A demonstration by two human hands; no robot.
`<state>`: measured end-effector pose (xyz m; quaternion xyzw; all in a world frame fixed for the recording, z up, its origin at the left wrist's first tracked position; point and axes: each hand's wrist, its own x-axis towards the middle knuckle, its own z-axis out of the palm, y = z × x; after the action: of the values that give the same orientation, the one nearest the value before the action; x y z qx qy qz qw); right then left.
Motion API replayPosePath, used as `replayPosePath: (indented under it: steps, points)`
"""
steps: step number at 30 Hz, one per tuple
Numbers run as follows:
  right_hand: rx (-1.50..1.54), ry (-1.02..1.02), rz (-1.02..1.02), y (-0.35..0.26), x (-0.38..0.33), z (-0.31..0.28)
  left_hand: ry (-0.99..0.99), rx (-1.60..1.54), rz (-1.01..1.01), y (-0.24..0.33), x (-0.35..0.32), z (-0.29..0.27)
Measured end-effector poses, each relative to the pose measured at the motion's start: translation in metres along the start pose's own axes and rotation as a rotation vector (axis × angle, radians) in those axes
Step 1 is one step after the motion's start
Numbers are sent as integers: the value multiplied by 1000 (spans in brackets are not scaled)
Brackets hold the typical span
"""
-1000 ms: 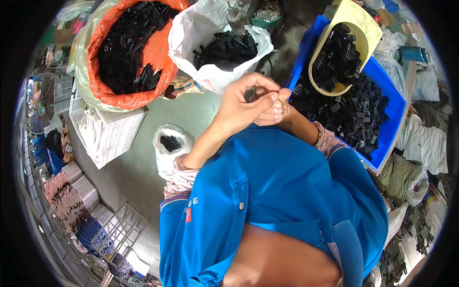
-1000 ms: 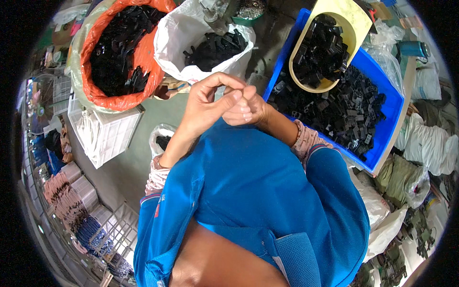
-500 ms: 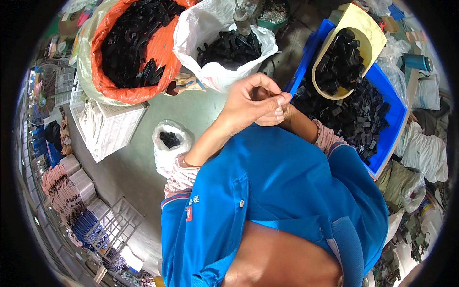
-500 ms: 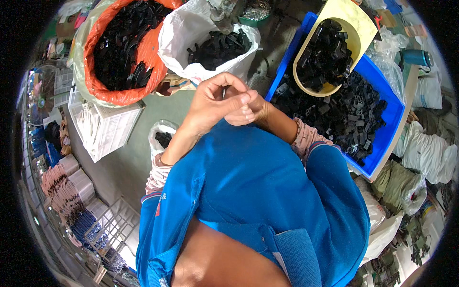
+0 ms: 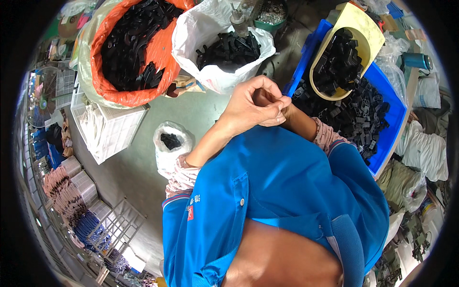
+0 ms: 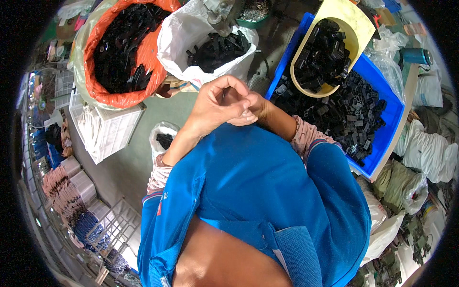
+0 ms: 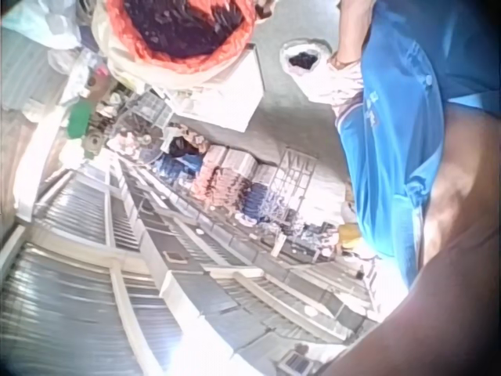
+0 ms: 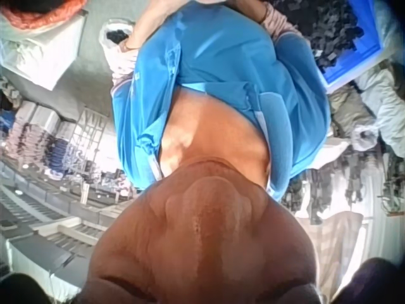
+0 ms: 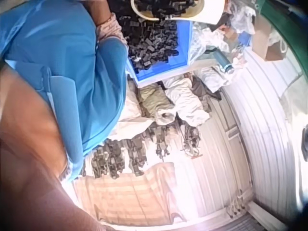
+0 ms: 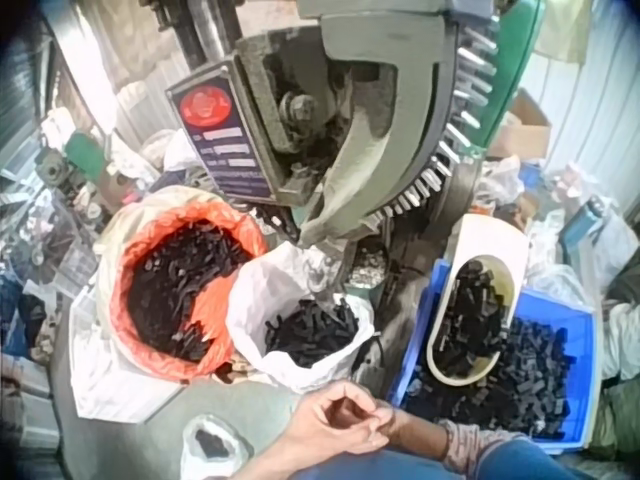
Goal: The person repeatedly picks small black plastic parts from a blue bin, joins two pieces together by hand, and places the assembled units into a white sack. The person also briefly handles a small white object with both hands.
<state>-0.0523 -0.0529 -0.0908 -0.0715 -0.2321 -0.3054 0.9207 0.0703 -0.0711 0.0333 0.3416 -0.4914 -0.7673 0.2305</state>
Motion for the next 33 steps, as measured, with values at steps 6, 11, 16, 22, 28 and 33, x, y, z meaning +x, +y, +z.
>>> replayPosePath:
  steps: [6, 11, 16, 22, 28, 33]
  points:
    - [66, 188, 17, -3, 4, 15, 62, 146, 256, -10, 9, 0]
    - [-7, 125, 31, -4, 8, 21, -78, -38, 91, -4, 12, -15]
    - [4, 110, 55, -2, 10, 22, -52, -48, 73, -6, 13, -20]
    - [18, 107, 83, -2, 10, 17, -79, -106, 32, -5, 11, -24]
    - [22, 176, 95, -3, 10, 21, -103, -143, 21, -5, 11, -25]
    - [-5, 143, 36, 1, 9, 16, -90, -242, -48, -1, 10, -24]
